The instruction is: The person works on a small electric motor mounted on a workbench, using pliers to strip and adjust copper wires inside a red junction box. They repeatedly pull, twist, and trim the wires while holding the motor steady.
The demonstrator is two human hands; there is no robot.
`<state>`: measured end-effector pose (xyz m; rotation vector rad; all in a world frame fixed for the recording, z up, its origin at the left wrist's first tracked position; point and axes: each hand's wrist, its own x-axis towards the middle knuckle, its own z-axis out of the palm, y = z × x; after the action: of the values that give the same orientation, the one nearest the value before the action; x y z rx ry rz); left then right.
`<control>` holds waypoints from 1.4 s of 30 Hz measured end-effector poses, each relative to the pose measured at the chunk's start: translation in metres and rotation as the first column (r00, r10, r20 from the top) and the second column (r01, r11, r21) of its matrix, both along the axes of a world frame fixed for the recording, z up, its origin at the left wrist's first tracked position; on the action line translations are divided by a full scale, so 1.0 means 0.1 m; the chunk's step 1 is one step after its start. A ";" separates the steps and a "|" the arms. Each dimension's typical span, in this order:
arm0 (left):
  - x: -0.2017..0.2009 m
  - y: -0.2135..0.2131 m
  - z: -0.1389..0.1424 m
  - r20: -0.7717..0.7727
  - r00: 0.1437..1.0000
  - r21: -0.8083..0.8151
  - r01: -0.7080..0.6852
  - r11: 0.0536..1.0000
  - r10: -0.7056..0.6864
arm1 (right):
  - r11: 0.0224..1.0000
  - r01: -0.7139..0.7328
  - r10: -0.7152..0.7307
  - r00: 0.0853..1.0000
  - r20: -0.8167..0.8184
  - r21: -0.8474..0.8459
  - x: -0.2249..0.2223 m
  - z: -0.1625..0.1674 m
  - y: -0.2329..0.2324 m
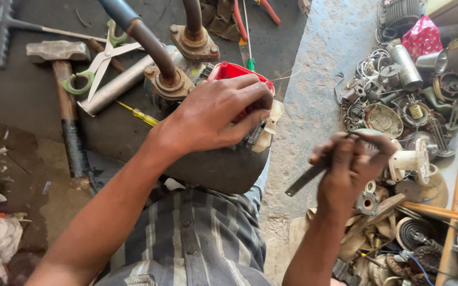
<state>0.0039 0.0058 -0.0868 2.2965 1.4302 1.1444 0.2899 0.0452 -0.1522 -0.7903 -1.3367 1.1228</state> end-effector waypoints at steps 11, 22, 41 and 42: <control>0.04 0.00 0.15 0.269 0.956 -0.140 -0.082 0.987 0.118 | 0.956 -0.185 0.123 0.957 0.264 0.225 -0.46 0.17 0.00; 0.01 0.13 0.16 0.258 0.962 -0.255 -0.018 0.967 0.086 | 0.914 -0.360 0.291 0.903 0.317 0.186 -0.73 0.31 0.31; -0.02 0.13 0.07 0.121 0.992 -0.099 0.036 0.994 -0.024 | 0.984 -0.159 0.159 0.987 0.015 0.084 -0.28 0.13 0.22; -0.02 0.12 0.07 0.129 0.991 -0.101 0.048 0.994 -0.035 | 0.986 -0.144 0.155 0.976 -0.153 0.086 -0.13 0.16 0.22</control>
<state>0.0015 0.0177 -0.0801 2.1328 1.3561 1.1530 0.2764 0.0675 -0.1359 -0.5402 -1.3117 1.2204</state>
